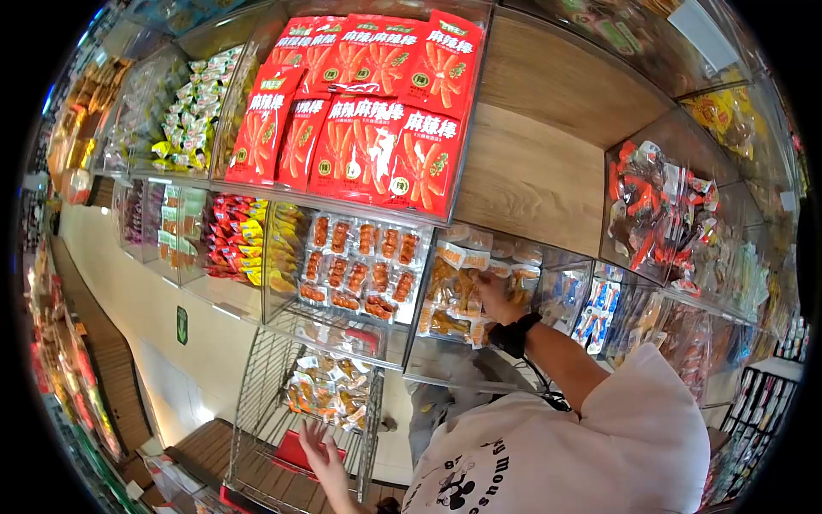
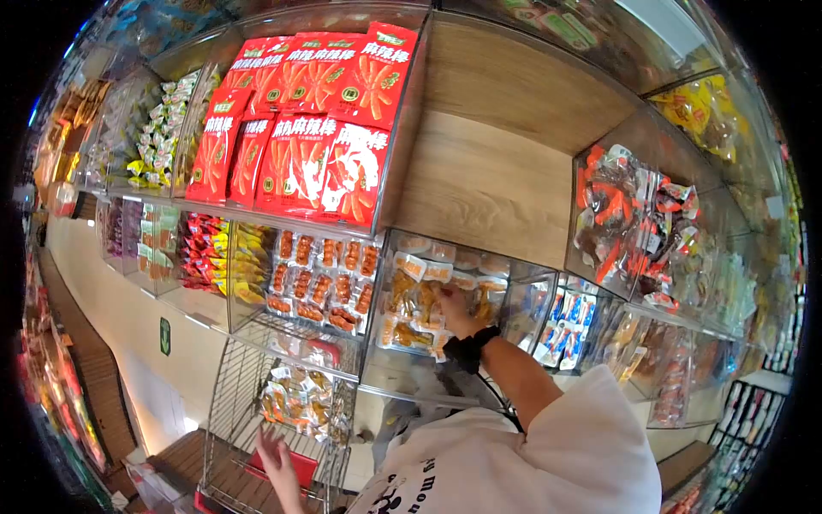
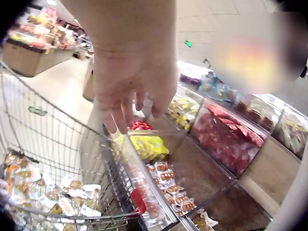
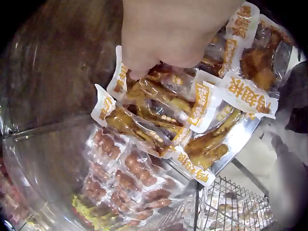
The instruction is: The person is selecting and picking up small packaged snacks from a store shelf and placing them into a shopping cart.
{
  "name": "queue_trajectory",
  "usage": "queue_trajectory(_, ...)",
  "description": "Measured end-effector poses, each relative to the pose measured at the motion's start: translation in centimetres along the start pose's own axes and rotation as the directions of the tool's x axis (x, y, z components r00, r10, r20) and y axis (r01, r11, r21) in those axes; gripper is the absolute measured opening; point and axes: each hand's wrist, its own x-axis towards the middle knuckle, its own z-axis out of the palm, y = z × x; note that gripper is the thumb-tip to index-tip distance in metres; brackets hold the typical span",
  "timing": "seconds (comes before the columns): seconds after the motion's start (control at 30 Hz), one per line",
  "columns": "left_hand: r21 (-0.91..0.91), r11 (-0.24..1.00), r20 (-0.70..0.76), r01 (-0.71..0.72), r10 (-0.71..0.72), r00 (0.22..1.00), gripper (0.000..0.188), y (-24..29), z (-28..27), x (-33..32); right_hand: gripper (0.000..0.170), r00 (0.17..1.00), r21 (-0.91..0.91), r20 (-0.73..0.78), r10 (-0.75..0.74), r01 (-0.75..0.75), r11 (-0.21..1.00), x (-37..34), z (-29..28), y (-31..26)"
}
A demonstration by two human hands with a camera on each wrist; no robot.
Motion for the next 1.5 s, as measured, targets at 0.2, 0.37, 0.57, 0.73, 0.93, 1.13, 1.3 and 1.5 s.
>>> queue_trajectory(0.2, -0.017, 0.990, -0.052, 0.141, -0.141, 0.989, 0.043, -2.8, -0.7, -2.2, 0.023, 0.999, 0.029, -0.033, 0.020, -0.019, 0.999, 1.0, 0.3, 1.0)
queue_trajectory(0.37, 0.027, 0.993, -0.053, 0.119, -0.118, 0.992, 0.043, -3.2, -1.0, -2.6, 0.024, 0.993, 0.129, 0.049, 0.103, -0.109, 0.986, -1.3, -1.3, -2.0)
queue_trajectory(0.57, 0.048, 0.994, -0.008, 0.096, -0.096, 0.995, 0.043, -5.3, -1.2, -3.6, 0.021, 0.966, 0.206, 0.153, 0.211, -0.240, 0.949, -8.2, -3.3, -8.1)
queue_trajectory(0.73, 0.068, 0.998, 0.062, 0.015, -0.019, 0.998, 0.043, -5.5, 0.1, -3.3, 0.017, 0.982, 0.396, 0.125, 0.144, -0.183, 0.900, -6.3, -7.7, -5.0)
queue_trajectory(0.93, 0.131, 0.990, 0.181, -0.054, 0.030, 0.983, 0.040, -3.5, 2.3, -3.0, 0.017, 0.971, 0.457, 0.211, 0.110, -0.198, 0.867, -7.5, -7.6, -5.3)
queue_trajectory(1.13, 0.157, 0.985, 0.223, -0.066, 0.029, 0.974, 0.038, -3.7, 2.7, -3.4, 0.017, 0.975, -0.013, 0.221, -0.029, 0.033, 0.999, -3.7, -3.8, -5.3)
queue_trajectory(1.3, 0.155, 0.987, 0.177, -0.051, 0.023, 0.984, 0.037, -4.0, 2.7, -4.1, 0.030, 0.948, -0.644, 0.104, -0.300, 0.294, 0.706, 4.4, -1.2, -0.3)
queue_trajectory(1.5, 0.168, 0.986, 0.132, 0.007, -0.029, 0.991, 0.038, -5.3, 2.0, -5.9, 0.030, 0.964, -0.590, -0.137, -0.228, 0.105, 0.800, 1.6, 0.3, -2.1)
